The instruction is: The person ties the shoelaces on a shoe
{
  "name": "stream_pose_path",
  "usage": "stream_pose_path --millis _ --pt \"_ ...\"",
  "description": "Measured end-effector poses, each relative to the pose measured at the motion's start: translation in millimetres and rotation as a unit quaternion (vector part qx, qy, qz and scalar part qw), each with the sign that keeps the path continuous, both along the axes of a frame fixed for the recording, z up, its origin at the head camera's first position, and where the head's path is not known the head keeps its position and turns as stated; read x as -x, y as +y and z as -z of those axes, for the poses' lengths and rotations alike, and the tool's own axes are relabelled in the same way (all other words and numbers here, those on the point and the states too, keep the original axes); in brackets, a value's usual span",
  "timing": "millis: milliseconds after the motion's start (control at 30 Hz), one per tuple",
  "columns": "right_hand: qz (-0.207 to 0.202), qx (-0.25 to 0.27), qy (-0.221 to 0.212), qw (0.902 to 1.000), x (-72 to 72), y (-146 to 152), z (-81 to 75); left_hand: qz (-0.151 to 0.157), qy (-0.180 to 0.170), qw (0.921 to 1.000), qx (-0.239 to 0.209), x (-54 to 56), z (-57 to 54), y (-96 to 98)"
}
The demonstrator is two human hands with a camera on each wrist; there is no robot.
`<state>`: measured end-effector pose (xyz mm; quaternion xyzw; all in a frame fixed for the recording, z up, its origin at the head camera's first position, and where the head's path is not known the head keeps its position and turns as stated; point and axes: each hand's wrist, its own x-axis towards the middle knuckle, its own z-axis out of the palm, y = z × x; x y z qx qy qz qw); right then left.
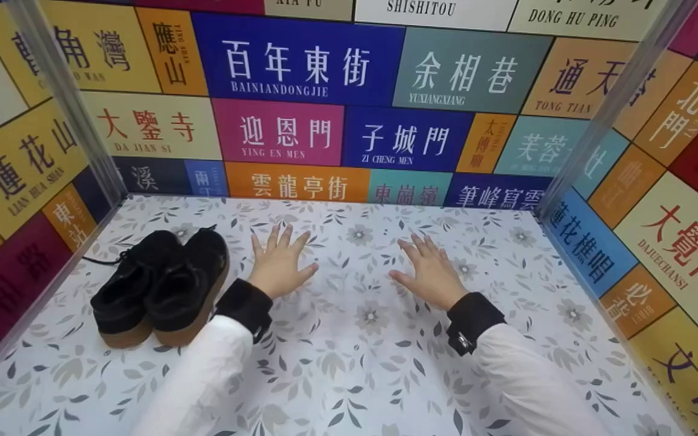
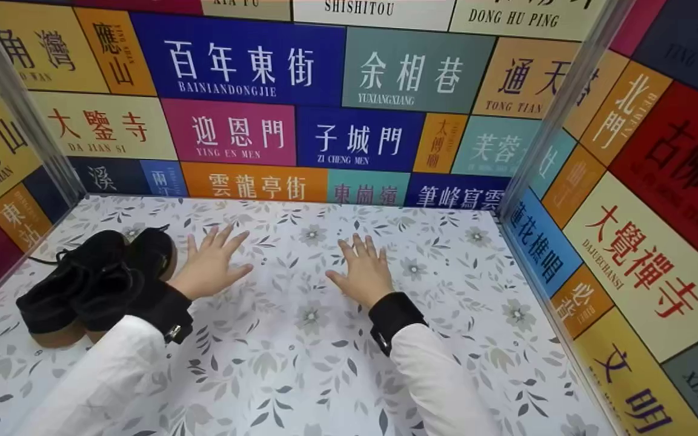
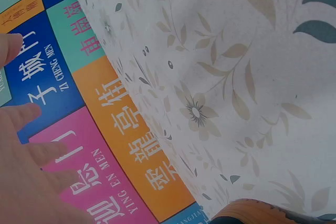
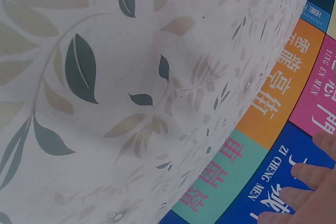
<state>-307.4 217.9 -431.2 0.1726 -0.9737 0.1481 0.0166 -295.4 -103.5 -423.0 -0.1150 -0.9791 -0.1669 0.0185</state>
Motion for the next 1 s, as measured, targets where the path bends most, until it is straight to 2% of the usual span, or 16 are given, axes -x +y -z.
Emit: stream_pose_path --millis 100,200,433,700,833,1000 --pt "-0.003 0.007 0.003 1.0000 -1.6 -2.8 -1.5 -0.006 0.013 0.9998 -0.011 -5.3 0.1 -5.6" --pt "-0.009 0.016 0.008 0.9998 -4.8 -8.9 -4.3 -0.020 0.036 0.9987 -0.029 -15.8 0.8 -16.9" --pt "-0.021 0.036 0.008 0.9991 -12.9 -26.9 -9.3 -0.055 0.078 0.9943 -0.047 -33.0 9.2 -42.2" --pt "-0.044 0.073 -0.002 0.9964 -19.3 -61.8 -4.8 -0.080 0.111 0.9873 -0.081 -46.9 11.1 -71.1" --pt "-0.065 0.093 -0.005 0.9936 -22.8 -86.6 -0.1 -0.094 0.117 0.9832 -0.103 -55.2 9.8 -92.0" --pt "-0.100 0.099 -0.013 0.9899 -31.3 -122.5 5.4 -0.124 0.131 0.9741 -0.136 -69.4 11.7 -129.0"
